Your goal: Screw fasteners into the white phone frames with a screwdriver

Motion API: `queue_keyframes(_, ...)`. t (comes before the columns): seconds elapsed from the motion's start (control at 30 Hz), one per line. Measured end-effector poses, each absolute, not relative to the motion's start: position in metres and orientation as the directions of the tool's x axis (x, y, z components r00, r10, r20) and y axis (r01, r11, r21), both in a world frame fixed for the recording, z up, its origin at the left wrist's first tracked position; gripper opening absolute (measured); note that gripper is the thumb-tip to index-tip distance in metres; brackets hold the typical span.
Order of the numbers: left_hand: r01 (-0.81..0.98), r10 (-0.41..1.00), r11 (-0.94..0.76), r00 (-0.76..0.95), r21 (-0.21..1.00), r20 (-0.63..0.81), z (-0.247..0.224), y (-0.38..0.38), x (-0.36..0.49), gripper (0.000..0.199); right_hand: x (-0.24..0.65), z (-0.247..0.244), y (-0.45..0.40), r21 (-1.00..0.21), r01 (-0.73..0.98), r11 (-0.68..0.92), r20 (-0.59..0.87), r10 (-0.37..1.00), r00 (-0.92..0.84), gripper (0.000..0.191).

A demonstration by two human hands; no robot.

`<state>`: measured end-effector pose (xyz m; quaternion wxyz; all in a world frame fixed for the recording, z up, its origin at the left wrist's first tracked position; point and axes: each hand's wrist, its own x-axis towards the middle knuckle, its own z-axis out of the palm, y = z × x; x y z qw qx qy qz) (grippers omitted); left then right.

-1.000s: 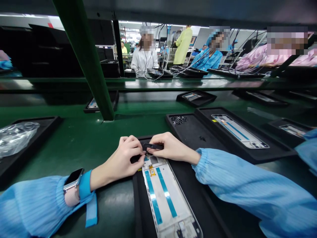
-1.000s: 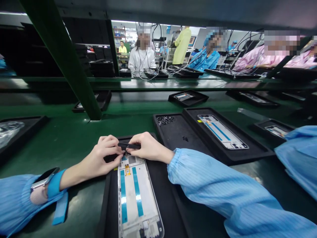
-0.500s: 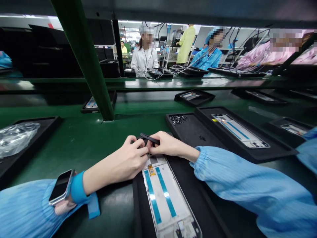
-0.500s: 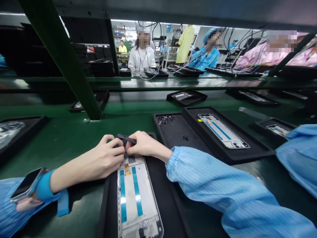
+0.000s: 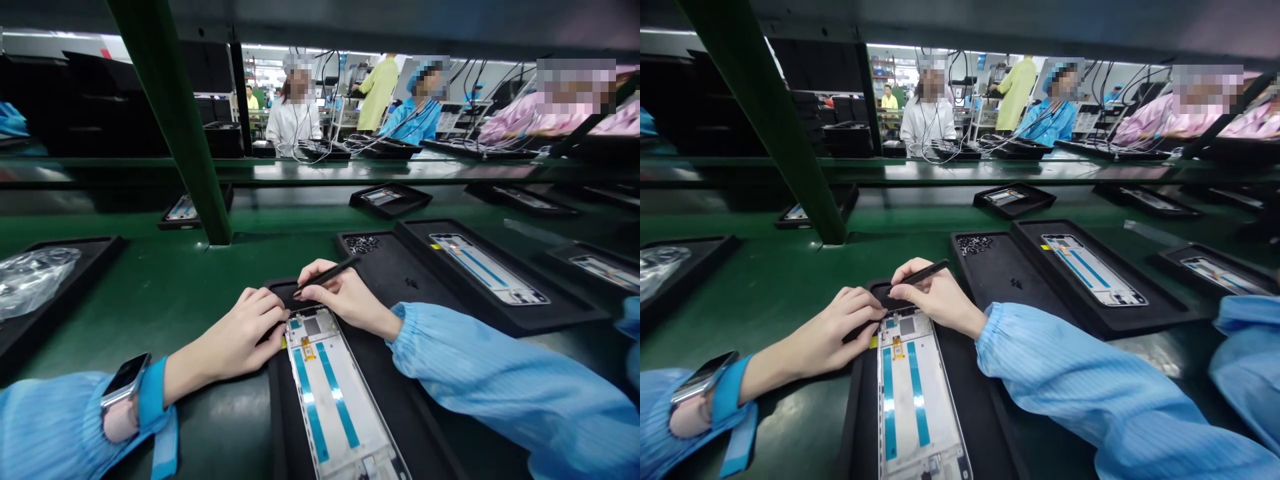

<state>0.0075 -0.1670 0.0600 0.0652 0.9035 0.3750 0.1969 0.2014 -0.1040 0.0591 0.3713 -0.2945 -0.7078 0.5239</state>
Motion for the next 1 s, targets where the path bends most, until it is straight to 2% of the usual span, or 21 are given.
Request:
queue_keyframes(0.23, 0.65, 0.71, -0.705, 0.638, 0.286, 0.299, 0.0583, -0.1672, 0.0067, 0.02, 0.2006, 0.0601, -0.1086, -0.899, 0.13, 0.417, 0.274, 0.77, -0.577, 0.008)
queue_keyframes(0.53, 0.651, 0.711, -0.704, 0.639, 0.284, 0.295, 0.0588, -0.1668, 0.0076, 0.021, 0.2002, 0.06, -0.108, -0.829, 0.17, 0.533, 0.347, 0.729, -0.59, 0.007)
queue_keyframes(0.87, 0.644, 0.707, -0.707, 0.63, 0.292, 0.32, 0.0597, -0.1666, 0.0082, 0.02, 0.1945, 0.0665, -0.1108, -0.626, 0.176, 0.76, 0.469, 0.547, -0.693, 0.01)
queue_keyframes(0.93, 0.648, 0.709, -0.705, 0.63, 0.288, 0.318, 0.0599, -0.1665, 0.0078, 0.02, 0.1935, 0.0646, -0.1102, -0.675, 0.187, 0.714, 0.457, 0.603, -0.654, 0.009)
queue_keyframes(1.0, 0.649, 0.707, -0.706, 0.633, 0.282, 0.314, 0.0596, -0.1663, 0.007, 0.02, 0.1938, 0.0623, -0.1087, -0.797, 0.186, 0.574, 0.376, 0.714, -0.591, 0.008)
